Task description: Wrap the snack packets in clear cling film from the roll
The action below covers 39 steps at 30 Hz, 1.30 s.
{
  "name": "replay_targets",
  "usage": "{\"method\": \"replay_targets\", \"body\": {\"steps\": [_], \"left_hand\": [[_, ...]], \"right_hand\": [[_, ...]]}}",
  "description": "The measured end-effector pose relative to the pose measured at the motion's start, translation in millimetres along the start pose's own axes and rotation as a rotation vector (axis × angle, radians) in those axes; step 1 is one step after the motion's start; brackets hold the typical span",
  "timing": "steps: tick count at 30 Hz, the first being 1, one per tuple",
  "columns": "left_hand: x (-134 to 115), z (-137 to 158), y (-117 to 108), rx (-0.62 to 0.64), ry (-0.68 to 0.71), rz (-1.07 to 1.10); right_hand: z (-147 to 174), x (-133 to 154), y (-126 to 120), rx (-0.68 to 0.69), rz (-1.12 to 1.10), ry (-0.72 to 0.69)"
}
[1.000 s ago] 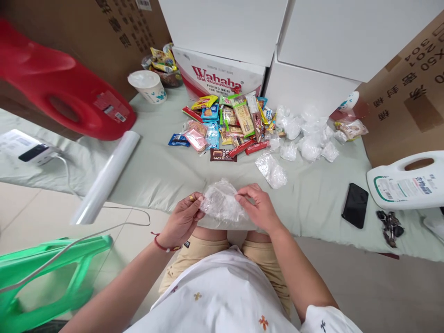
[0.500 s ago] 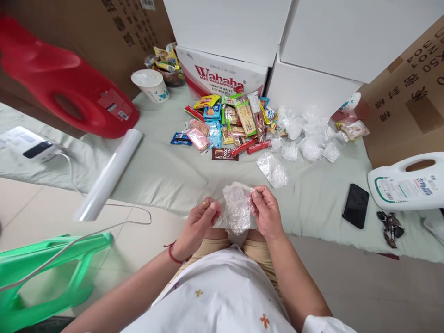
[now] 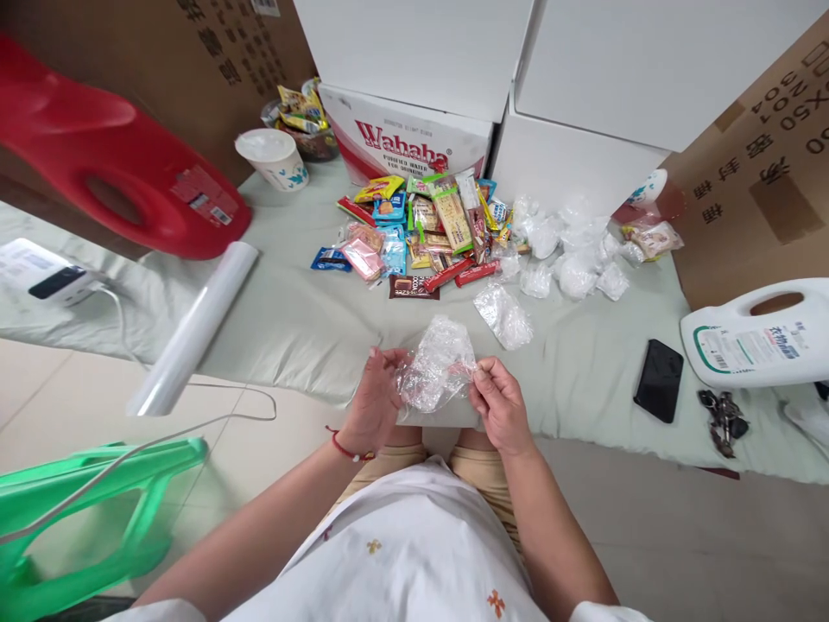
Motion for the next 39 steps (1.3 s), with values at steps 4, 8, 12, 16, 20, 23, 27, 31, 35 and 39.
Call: {"method": "replay_targets", "body": {"steps": [4,8,12,16,20,23,27,31,35,39], "left_hand": [[2.6,-2.8,-6.5,0.083,0.119,-0.367],[-0.1,-8.3,-18.5,-0.004,0.364,-0.583],[-1.9,-9.4,-29.6,0.011,0.388,-0.543],[-8.7,-9.0,-43.0,-0.097,0.395,-0.496],[-21.2,-12.2,-60.0,-0.161,0.37,-0.397],[-31.5,-14.4,-71.6,-0.206,0.341,-0.282],[-35.2,-13.9,-78.0,-0.255,0.303,-0.211],[-24.9,-13.3,-74.9,-0.271,0.249,-0.181],[-20.3,-16.3,-71.6,-0.258,0.291,-0.202],[-33.2,-16.2,-72.5,-0.194,0.415,-0.226]], "right_hand": [[0.5,0.0,-4.2,0.014,0.085,-0.047],[-3.5,-0.1,-11.6,-0.079,0.136,-0.083],[-6.7,-0.5,-18.5,-0.106,0.123,-0.022],[-6.6,3.3,-24.3,-0.171,0.022,0.041],[-4.7,9.0,-36.2,-0.227,-0.066,0.125],[-2.8,10.4,-47.5,-0.219,-0.091,0.213],[-1.8,6.6,-51.4,-0.187,-0.079,0.322],[-3.2,-3.3,-38.5,-0.207,-0.053,0.347],[-1.4,-14.7,-34.0,-0.183,0.216,0.286],[7.6,4.0,-60.1,-0.202,0.709,0.156]]}}
Point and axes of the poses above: each hand's wrist, its own z-axis away from the middle knuckle, its own y-axis out of the palm, x = y × z, the point moved 2 cm from there along -z, towards the middle knuckle, and after that the axes turned 14 degrees about y, right-handed, at the moved point
